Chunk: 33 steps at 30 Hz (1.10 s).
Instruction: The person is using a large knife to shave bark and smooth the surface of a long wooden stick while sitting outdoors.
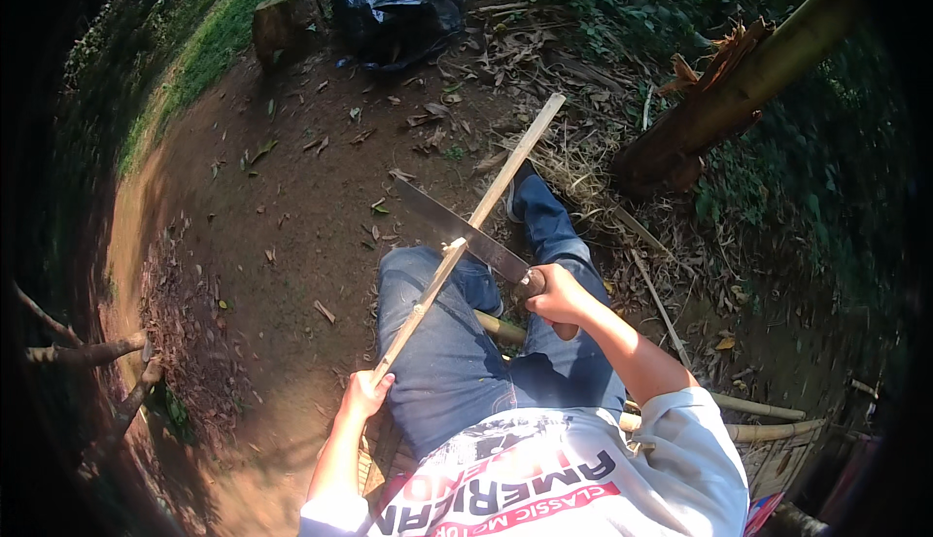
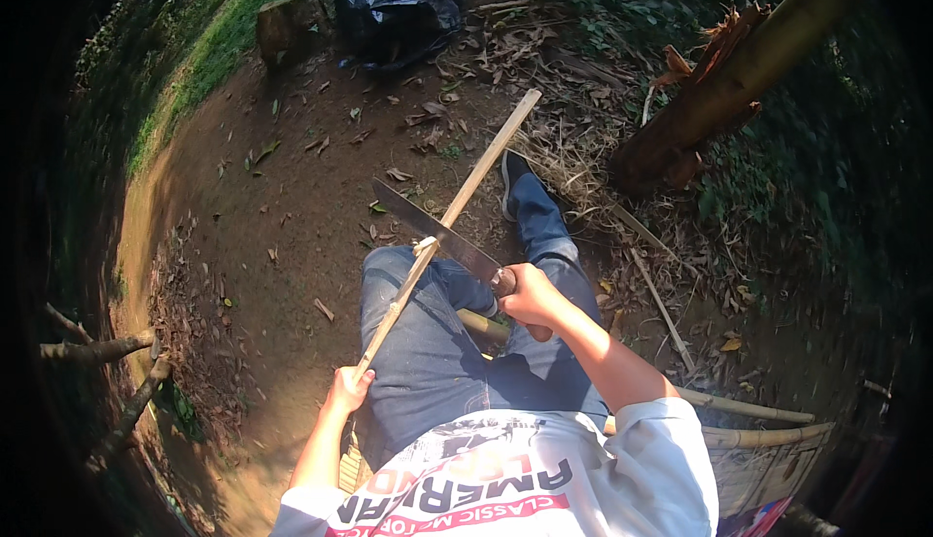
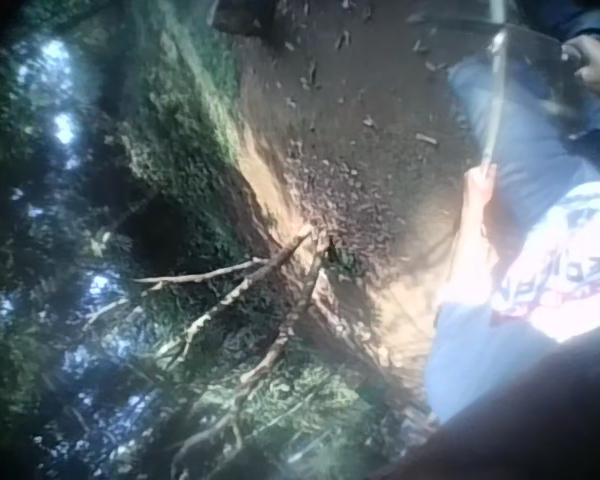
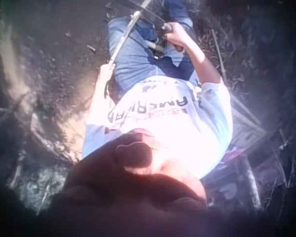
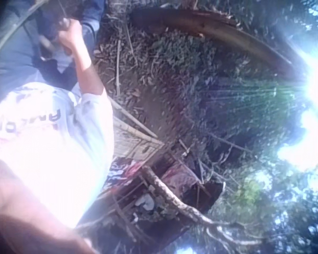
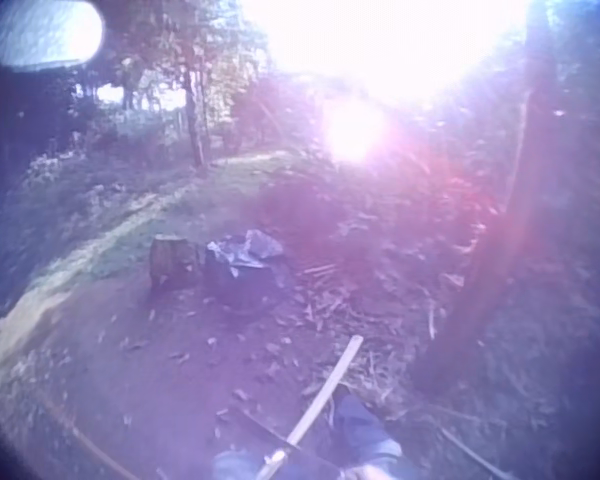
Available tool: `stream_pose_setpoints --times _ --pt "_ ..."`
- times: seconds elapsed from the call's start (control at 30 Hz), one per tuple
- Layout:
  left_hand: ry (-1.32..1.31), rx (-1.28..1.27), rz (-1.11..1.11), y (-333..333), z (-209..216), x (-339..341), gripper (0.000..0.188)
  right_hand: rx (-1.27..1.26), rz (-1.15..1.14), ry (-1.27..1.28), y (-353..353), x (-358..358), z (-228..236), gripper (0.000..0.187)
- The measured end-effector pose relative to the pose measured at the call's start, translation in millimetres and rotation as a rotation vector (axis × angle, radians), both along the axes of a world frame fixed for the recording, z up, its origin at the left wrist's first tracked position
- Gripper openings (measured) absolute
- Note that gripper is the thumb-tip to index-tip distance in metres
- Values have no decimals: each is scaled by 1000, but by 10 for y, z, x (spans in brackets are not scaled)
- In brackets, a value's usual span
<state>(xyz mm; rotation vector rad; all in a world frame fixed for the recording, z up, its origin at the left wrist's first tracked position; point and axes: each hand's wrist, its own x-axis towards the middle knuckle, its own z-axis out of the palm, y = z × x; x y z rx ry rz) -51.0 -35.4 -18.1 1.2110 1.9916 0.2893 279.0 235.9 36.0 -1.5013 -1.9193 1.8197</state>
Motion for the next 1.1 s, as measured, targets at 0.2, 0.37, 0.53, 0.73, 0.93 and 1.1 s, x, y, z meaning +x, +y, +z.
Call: stream_pose_setpoints --times 0.2,0.37,0.53,0.73,0.93,1.1 --pt "-12 88 18 -37 -172 62 73 -60 -121 77 115 -23 56 23" --pt "-34 77 24 5 -189 77 73 -71 -321 85 -272 -320 -289 22" --pt "-7 21 34 19 -77 53 72 -165 -167 67 -41 -141 -37 22" --pt "-17 65 12 38 -162 71 69 24 -366 17 247 52 57 14" --pt "11 -25 19 146 88 58 65 126 89 -122 454 242 169 26" --pt "-17 64 31 185 -11 124 71 176 -141 -80 253 86 65 19"
